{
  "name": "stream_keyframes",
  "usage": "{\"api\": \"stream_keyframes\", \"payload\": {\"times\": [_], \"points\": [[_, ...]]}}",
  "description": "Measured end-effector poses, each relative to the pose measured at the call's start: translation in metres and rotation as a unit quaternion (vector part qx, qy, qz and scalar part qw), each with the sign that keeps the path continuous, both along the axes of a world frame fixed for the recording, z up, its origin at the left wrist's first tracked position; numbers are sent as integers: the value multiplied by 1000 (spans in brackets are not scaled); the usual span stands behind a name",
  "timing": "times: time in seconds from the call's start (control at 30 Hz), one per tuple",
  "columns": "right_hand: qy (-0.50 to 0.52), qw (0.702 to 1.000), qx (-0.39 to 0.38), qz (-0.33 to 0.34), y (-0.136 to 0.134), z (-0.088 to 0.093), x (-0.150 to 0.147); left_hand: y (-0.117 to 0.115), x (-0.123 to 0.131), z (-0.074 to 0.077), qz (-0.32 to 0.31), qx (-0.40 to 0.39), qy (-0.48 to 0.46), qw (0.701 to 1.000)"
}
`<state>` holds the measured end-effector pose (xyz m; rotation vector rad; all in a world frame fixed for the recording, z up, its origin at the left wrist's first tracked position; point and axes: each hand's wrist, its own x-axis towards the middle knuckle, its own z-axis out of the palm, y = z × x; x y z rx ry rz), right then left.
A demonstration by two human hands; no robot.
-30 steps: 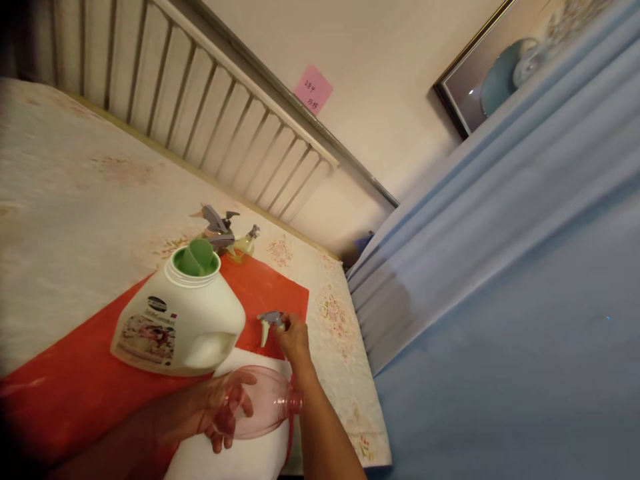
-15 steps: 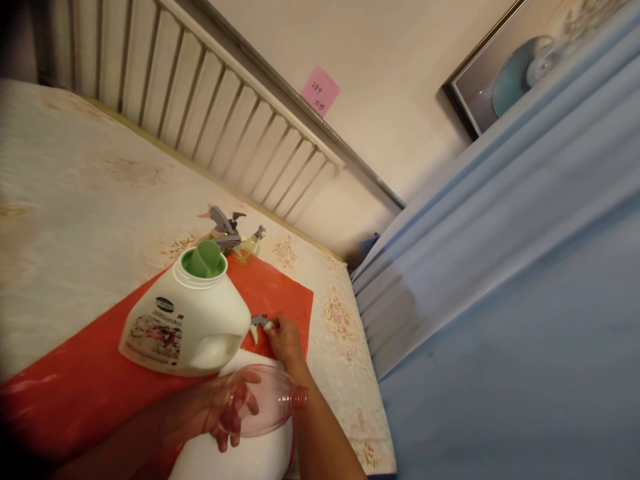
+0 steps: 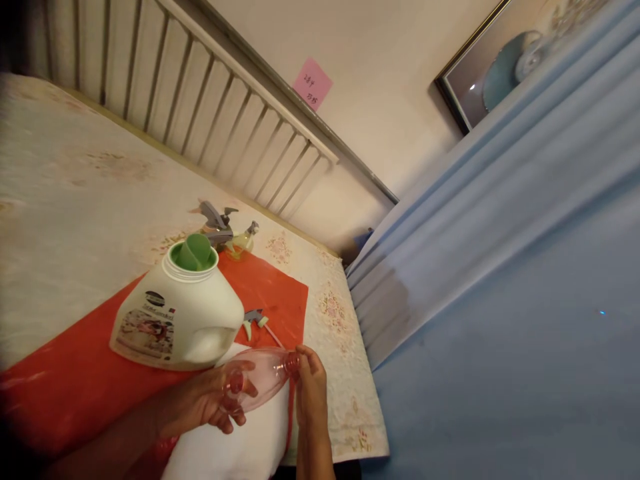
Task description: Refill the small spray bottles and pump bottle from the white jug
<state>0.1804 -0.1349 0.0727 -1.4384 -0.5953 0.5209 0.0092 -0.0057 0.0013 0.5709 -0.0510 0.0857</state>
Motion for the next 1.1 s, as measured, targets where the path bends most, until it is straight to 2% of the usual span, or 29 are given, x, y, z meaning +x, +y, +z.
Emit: {"api": "stream_keyframes", "payload": {"times": [0.13,0.27,0.4,0.67,0.97,1.1], "points": [[41,999,24,18,-14,5,-20,0,2,0,12,-13,3,1000],[-4,998,10,70,-15,1,-34,0,4,-3,21,-14,9,1000],[-45,996,-9,81,-10,-1,-46,-2,1,-4,13,5,-7,1000],[-25,994,-35,97,-22,4,-58,-24,-12,0,33,2,11,999],[-18,998,-24,64,-39,-18,-46,-37,-9,1,106,59,119,985],[-30,997,-20,68,-40,-32,-39,-36,-9,1,121,56,121,984]]}}
